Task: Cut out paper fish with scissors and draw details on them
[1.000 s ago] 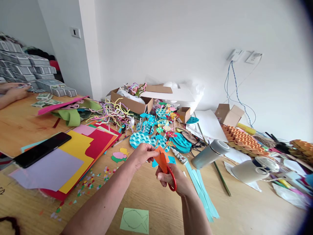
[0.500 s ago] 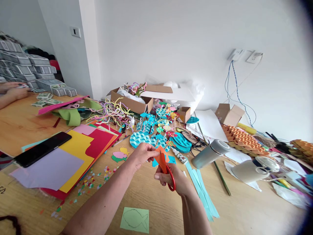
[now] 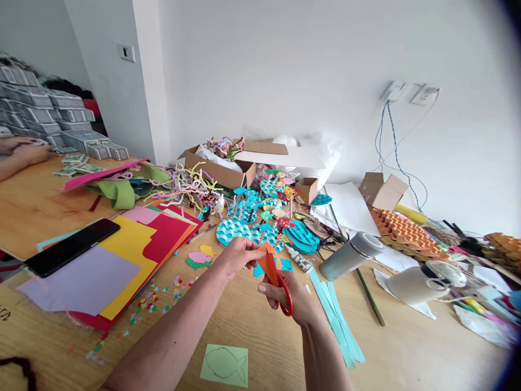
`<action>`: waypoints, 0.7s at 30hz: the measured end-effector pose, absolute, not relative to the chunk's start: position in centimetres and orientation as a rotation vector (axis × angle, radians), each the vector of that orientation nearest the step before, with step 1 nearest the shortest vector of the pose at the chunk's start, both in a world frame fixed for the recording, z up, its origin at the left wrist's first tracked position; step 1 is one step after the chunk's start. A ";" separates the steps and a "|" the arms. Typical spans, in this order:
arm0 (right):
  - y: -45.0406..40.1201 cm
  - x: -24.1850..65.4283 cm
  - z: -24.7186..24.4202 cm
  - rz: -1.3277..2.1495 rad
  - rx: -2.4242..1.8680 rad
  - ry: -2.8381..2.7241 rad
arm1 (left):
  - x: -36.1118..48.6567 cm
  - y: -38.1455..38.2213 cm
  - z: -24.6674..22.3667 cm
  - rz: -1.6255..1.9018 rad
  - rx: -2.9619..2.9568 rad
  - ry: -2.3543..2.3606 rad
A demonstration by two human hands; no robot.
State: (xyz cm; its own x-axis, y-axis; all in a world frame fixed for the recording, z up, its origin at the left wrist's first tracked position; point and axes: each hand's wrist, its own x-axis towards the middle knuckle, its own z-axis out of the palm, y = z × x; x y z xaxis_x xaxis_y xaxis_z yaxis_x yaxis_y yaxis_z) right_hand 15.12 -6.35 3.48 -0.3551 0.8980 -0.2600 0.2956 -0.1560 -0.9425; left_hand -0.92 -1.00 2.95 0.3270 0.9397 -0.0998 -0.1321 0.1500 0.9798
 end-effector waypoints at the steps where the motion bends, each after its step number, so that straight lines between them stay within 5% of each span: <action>1: -6.4 15.1 3.5 1.541 -1.351 -1.605 | -0.9 -1.0 2.9 0.953 1.140 0.920; 21: -6.7 15.3 3.4 1.476 -1.291 -1.651 | -0.9 -0.8 2.7 0.936 1.120 0.903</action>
